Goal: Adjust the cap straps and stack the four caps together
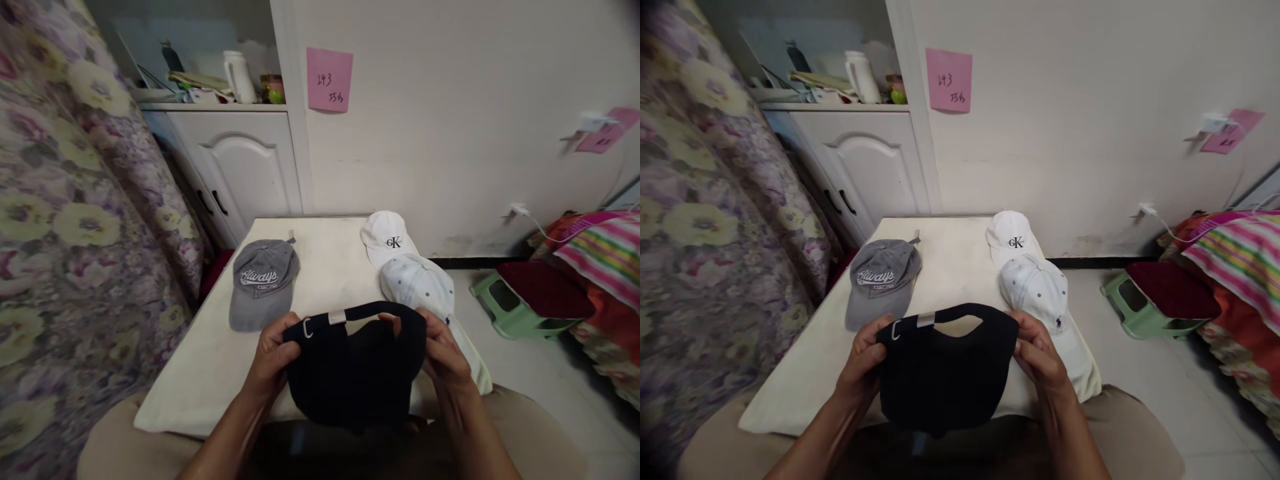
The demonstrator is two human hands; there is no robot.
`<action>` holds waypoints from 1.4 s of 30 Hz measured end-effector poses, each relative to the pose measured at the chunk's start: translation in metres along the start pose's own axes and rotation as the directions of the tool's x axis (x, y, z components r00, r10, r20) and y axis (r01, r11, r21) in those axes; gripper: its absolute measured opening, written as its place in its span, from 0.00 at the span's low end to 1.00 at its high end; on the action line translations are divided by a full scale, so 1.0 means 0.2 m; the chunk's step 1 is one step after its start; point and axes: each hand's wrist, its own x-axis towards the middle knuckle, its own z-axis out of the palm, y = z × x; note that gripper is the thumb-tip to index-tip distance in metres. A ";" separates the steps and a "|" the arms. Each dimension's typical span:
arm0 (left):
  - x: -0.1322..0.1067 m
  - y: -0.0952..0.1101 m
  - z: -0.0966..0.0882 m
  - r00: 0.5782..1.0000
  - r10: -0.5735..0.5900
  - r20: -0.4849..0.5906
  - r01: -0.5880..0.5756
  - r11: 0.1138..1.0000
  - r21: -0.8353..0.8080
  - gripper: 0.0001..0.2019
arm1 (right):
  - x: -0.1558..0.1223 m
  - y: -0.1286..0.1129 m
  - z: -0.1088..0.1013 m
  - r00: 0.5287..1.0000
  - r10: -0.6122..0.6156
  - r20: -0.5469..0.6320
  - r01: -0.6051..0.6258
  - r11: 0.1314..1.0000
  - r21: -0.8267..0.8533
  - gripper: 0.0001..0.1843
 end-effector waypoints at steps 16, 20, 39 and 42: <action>-0.08 0.06 -0.07 0.973 -0.223 0.056 0.179 0.889 0.421 0.12 | -0.01 -0.02 -0.05 0.941 0.191 0.280 -0.084 0.932 -0.352 0.10; -0.08 0.05 -0.01 0.974 -0.228 0.013 0.201 0.883 0.423 0.13 | -0.02 -0.05 -0.07 0.947 0.229 0.227 -0.145 0.931 -0.335 0.11; -0.15 -0.05 0.16 0.897 -0.441 -0.022 0.395 0.779 0.487 0.14 | -0.09 -0.08 0.26 0.954 0.189 0.231 0.071 0.606 -0.792 0.11; -0.15 -0.04 0.17 0.888 -0.459 -0.003 0.410 0.788 0.459 0.13 | -0.08 -0.07 0.25 0.951 0.214 0.224 0.058 0.587 -0.808 0.11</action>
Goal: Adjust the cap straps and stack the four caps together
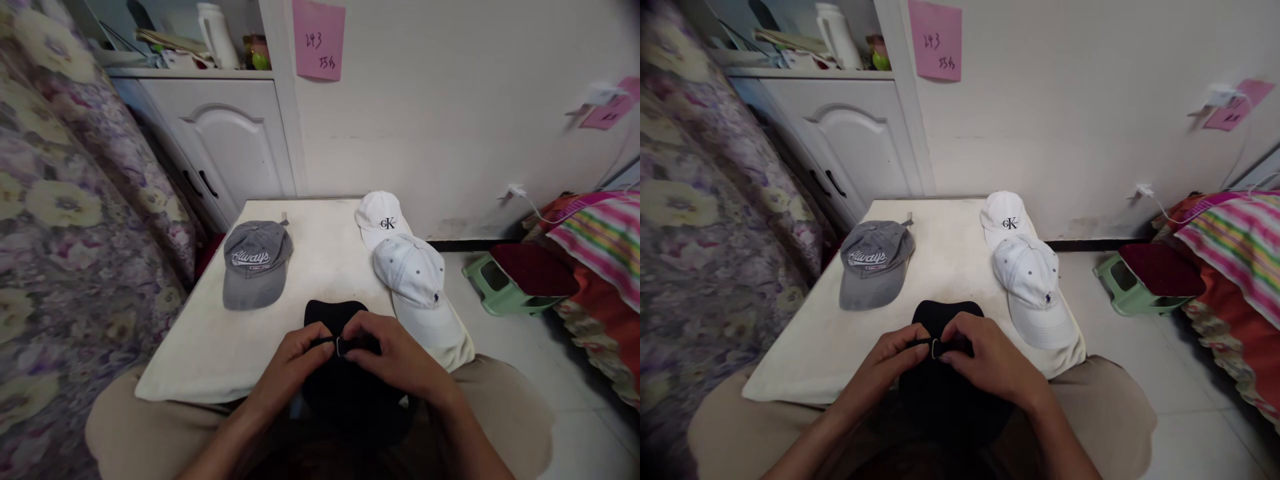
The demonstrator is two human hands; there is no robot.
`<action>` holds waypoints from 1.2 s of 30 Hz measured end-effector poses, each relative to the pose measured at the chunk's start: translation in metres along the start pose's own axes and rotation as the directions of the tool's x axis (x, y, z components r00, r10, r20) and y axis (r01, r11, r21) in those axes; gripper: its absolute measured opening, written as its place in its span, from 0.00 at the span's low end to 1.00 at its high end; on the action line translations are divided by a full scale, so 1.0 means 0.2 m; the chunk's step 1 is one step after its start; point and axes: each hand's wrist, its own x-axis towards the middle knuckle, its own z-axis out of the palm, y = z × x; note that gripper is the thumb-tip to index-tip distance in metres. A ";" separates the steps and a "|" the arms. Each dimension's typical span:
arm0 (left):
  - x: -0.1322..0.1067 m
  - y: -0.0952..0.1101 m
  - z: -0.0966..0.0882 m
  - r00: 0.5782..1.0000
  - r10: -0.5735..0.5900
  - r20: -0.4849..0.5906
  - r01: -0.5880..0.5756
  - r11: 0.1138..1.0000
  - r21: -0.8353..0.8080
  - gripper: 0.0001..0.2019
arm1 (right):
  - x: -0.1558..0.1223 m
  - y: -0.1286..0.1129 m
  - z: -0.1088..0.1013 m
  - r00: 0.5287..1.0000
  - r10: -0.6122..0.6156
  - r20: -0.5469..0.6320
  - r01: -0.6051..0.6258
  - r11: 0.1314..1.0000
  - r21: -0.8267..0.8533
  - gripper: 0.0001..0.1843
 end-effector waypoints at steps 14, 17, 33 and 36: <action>0.01 0.00 -0.04 0.999 0.046 0.026 -0.047 0.998 0.047 0.15 | 0.06 0.11 0.02 0.998 0.007 0.065 -0.046 0.775 0.630 0.07; 0.01 0.01 -0.03 0.997 0.012 0.075 -0.019 0.996 0.090 0.14 | 0.06 0.09 0.04 0.999 0.012 0.050 -0.041 0.770 0.637 0.07; 0.02 0.04 -0.07 0.996 0.038 0.078 -0.050 0.984 0.169 0.09 | 0.03 0.15 0.01 0.956 0.087 0.281 -0.245 0.766 0.595 0.10; 0.01 0.05 -0.07 0.992 0.072 0.102 -0.092 0.973 0.212 0.07 | 0.04 0.15 0.01 0.955 0.088 0.285 -0.246 0.772 0.586 0.09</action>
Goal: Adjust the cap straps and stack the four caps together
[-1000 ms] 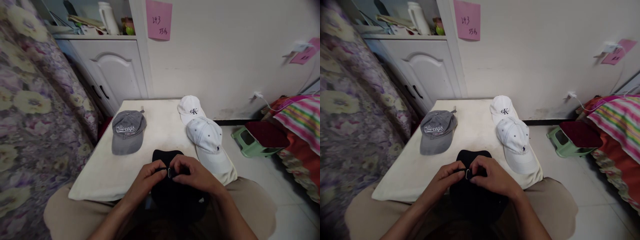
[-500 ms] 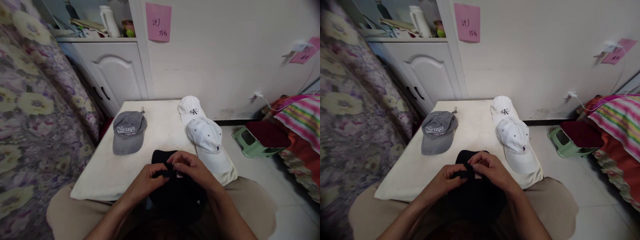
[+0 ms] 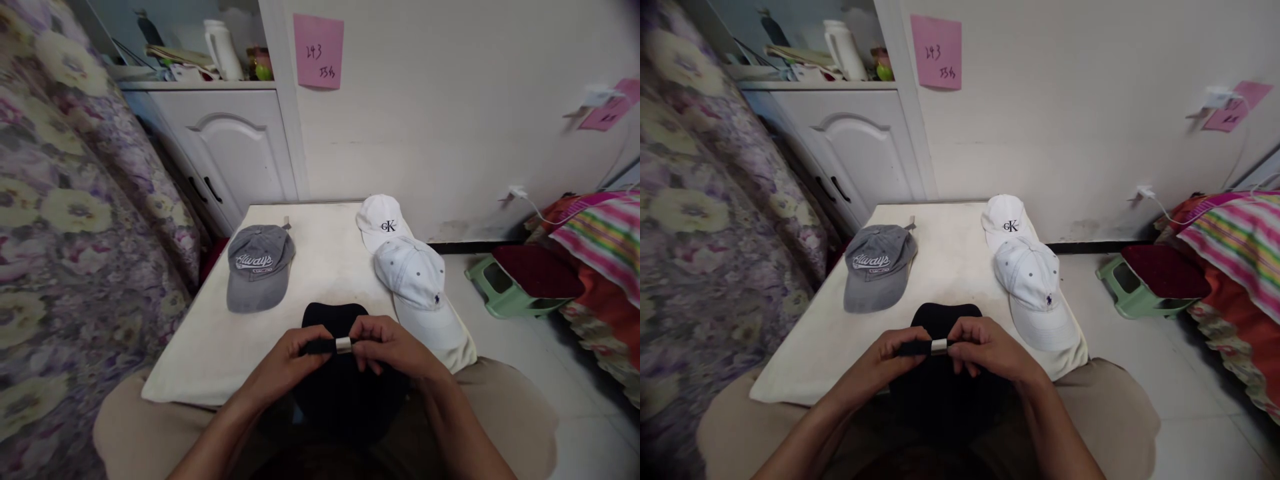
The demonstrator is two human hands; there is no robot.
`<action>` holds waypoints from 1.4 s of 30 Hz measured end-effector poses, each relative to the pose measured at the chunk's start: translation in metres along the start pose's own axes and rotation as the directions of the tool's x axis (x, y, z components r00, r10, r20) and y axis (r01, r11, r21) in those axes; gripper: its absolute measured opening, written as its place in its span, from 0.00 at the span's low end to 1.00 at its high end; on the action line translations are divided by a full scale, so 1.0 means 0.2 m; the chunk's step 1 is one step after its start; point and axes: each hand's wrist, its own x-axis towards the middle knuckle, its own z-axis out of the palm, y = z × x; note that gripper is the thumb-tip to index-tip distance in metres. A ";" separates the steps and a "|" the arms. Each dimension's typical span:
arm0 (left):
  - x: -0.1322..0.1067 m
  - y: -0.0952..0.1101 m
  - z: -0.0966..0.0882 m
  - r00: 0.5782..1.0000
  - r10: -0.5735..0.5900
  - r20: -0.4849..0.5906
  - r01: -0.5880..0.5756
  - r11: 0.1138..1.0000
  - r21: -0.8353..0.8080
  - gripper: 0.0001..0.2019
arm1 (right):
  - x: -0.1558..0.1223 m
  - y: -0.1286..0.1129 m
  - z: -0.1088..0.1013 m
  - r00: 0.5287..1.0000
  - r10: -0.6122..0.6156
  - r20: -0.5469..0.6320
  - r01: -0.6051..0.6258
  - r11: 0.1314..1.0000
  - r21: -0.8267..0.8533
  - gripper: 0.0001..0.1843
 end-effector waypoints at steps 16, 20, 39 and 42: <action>0.01 -0.04 0.02 0.999 -0.011 -0.030 0.005 0.984 -0.177 0.13 | 0.05 0.01 0.00 0.999 -0.044 0.010 0.045 0.991 -0.129 0.07; 0.00 -0.04 0.03 0.998 -0.044 -0.033 0.036 0.976 -0.214 0.14 | 0.06 0.02 -0.01 0.999 -0.017 0.032 0.021 0.991 -0.131 0.07; 0.03 -0.05 0.12 0.958 0.041 -0.282 -0.035 0.999 0.026 0.08 | 0.05 0.00 0.25 0.832 -0.451 -0.322 0.132 0.725 -0.676 0.05; 0.03 -0.04 0.11 0.960 0.017 -0.279 -0.025 0.999 -0.026 0.10 | 0.06 0.00 0.23 0.801 -0.483 -0.354 0.202 0.774 -0.600 0.08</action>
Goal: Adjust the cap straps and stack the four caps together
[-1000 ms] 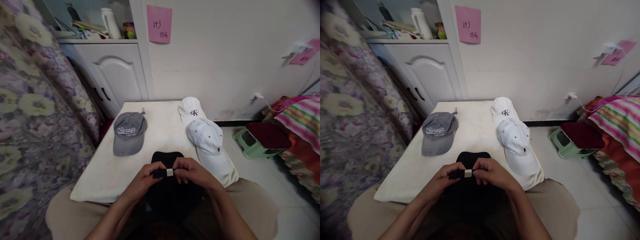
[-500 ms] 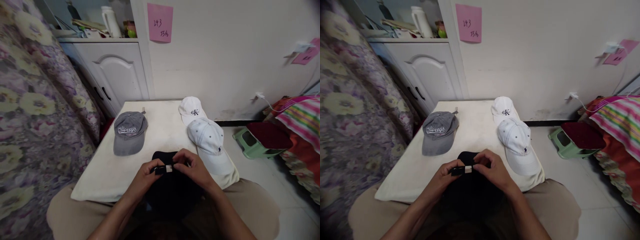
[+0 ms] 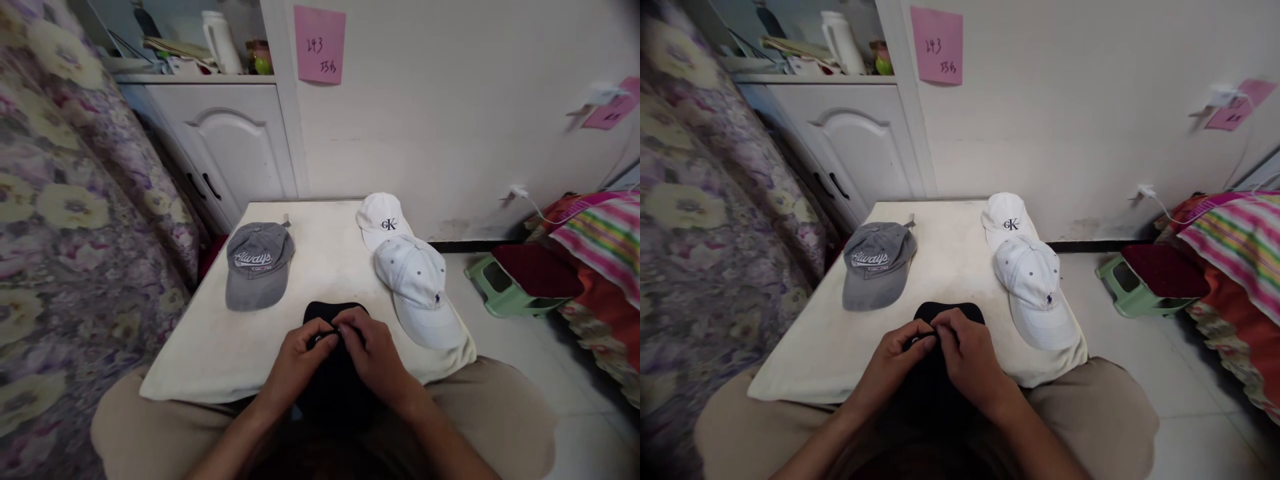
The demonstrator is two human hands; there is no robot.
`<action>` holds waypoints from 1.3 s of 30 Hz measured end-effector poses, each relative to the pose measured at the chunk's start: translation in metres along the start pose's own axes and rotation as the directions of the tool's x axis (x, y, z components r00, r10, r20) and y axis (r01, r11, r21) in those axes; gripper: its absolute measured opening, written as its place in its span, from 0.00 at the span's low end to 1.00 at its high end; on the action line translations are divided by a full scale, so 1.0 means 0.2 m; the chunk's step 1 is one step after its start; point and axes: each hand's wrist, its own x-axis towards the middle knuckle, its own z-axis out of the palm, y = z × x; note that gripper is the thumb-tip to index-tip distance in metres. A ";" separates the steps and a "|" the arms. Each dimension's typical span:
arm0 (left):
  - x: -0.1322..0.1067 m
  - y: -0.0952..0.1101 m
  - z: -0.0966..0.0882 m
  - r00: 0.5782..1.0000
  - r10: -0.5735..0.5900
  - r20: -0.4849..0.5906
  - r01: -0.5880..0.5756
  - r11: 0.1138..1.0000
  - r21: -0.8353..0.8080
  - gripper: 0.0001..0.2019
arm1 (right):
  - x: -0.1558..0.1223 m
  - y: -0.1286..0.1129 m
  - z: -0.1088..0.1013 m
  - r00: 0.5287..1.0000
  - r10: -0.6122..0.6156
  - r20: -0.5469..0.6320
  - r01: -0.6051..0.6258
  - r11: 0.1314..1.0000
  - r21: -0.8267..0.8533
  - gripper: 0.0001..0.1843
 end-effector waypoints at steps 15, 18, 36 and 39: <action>0.02 0.02 -0.05 0.973 -0.202 0.112 0.223 0.948 -0.226 0.13 | 0.04 0.04 -0.09 0.976 0.215 0.036 -0.212 0.892 0.399 0.10; 0.02 0.01 -0.07 0.969 -0.219 0.112 0.243 0.923 -0.299 0.12 | 0.04 0.05 -0.13 0.981 0.140 0.136 -0.180 0.917 0.355 0.17; 0.00 0.00 -0.12 0.987 -0.132 0.091 0.160 0.834 -0.528 0.13 | 0.09 0.23 -0.16 0.908 0.331 0.256 -0.416 0.781 0.466 0.10; -0.01 0.03 -0.14 0.994 -0.095 0.046 0.104 0.809 -0.578 0.13 | 0.08 0.22 -0.22 0.931 0.297 0.211 -0.357 0.632 0.688 0.12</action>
